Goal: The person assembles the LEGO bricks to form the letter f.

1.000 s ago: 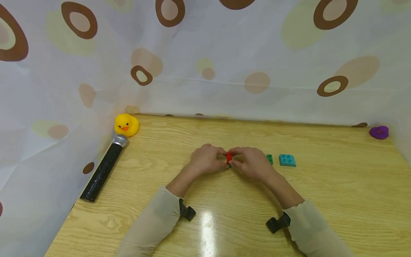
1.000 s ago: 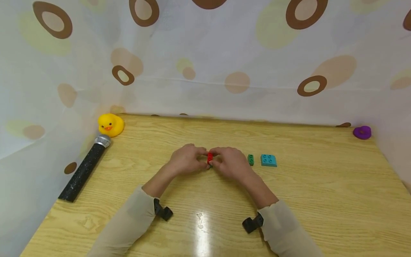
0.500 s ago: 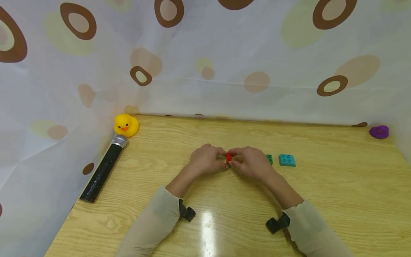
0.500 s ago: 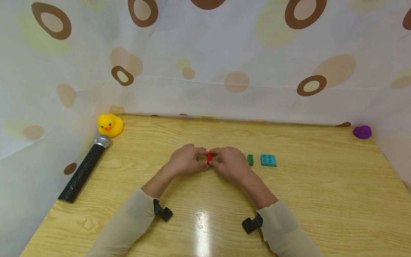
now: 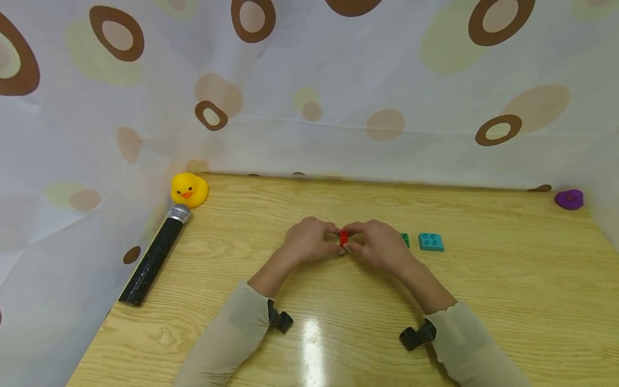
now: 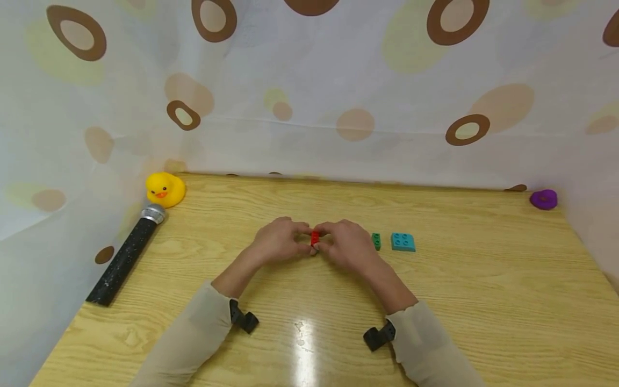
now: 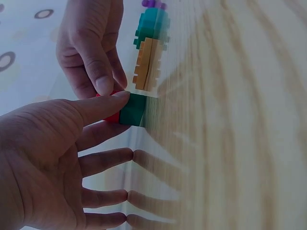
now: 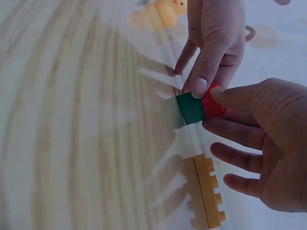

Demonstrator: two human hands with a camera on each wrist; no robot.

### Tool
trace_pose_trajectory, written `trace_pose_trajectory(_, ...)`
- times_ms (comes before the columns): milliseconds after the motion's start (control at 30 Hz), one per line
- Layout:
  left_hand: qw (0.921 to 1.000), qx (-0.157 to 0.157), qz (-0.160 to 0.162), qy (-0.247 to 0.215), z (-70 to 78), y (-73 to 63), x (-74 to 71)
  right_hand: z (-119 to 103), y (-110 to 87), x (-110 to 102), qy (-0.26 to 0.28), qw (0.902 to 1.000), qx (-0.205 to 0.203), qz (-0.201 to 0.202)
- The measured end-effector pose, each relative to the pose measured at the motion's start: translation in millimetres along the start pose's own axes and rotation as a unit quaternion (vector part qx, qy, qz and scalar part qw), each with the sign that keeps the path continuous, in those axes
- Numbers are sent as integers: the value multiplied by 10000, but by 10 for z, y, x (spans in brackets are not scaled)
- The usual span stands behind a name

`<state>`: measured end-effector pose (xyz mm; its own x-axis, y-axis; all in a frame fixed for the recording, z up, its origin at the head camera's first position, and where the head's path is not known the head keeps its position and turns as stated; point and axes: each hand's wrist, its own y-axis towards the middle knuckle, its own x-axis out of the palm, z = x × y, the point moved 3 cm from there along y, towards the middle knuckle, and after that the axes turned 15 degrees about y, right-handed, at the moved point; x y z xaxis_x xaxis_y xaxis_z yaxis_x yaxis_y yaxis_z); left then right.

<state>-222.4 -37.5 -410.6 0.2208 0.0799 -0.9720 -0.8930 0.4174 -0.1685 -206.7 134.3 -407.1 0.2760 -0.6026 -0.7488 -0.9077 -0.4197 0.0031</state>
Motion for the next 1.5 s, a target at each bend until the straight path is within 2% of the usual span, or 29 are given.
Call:
trace_pose_trajectory(167, 10000, -13, -16, -55, 0, -4, 18, 66, -16, -45, 430, 9988, -70, -206)
trace_pose_trajectory(300, 10000, -44, -28, -10, 21, -4, 17, 199, -74, -223, 521, 9984, 23, -203)
trace_pose_trajectory(433, 10000, -64, 2, -35, 39, -8, 0, 346, -177, -451, 284, 9988, 308, -237)
trace_pose_trajectory(567, 9999, -85, 16, -111, 38, -13, -9, 450, -273, -562, -54, 9986, 355, -377)
trace_pose_trajectory(733, 9998, -132, 26, -150, 31, -17, -11, 534, -307, -577, -271, 9985, 253, -405)
trace_pose_trajectory(1000, 9997, -154, -5, -194, 28, -25, -12, 592, -292, -540, -165, 9986, 247, -438)
trace_pose_trajectory(1500, 9999, -113, -9, -121, 10, -19, 6, 567, -256, -471, -272, 9983, 151, -494)
